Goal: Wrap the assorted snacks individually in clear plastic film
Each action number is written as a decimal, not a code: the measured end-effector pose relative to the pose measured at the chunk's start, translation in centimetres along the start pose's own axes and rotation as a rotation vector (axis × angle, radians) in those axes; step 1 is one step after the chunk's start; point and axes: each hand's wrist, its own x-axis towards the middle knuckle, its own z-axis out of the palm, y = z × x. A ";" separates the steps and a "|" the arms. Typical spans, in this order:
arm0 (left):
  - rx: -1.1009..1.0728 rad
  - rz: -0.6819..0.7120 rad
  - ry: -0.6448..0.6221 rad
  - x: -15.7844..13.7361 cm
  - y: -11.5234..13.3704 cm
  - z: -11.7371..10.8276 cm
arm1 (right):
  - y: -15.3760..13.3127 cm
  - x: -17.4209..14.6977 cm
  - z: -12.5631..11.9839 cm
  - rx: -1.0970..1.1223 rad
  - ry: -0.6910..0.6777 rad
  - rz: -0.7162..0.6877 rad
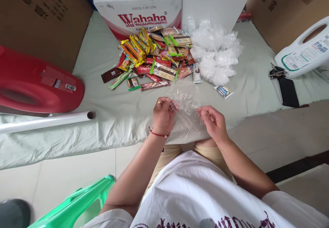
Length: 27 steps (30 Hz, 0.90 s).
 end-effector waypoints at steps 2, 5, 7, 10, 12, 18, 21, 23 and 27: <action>0.064 0.059 0.001 -1.0 -0.5 1.0 | -0.8 1.8 1.2 0.022 0.025 0.050; 0.124 0.115 0.040 -1.8 -1.0 1.9 | -1.3 3.9 3.3 0.102 0.015 0.080; 0.127 0.128 0.089 -1.7 -0.9 1.6 | -1.3 4.5 4.0 0.246 0.079 0.146; 0.084 0.111 0.164 -1.0 -0.1 0.5 | -1.3 4.5 3.5 0.538 0.160 0.312; 0.050 0.093 0.188 -0.6 0.5 -0.2 | -1.3 4.2 2.4 0.654 0.187 0.394; -0.021 0.113 0.223 -0.1 1.3 -0.5 | -1.5 3.1 -1.4 0.684 0.218 0.392; -0.031 0.101 0.214 -0.1 1.5 -0.5 | -1.4 2.9 -3.0 0.636 0.217 0.332; -0.024 0.113 0.204 -0.2 1.6 -0.5 | -1.4 3.1 -3.8 0.591 0.252 0.290; 0.006 0.182 0.197 -0.5 1.7 -0.9 | -2.0 3.7 -4.7 0.479 0.285 0.227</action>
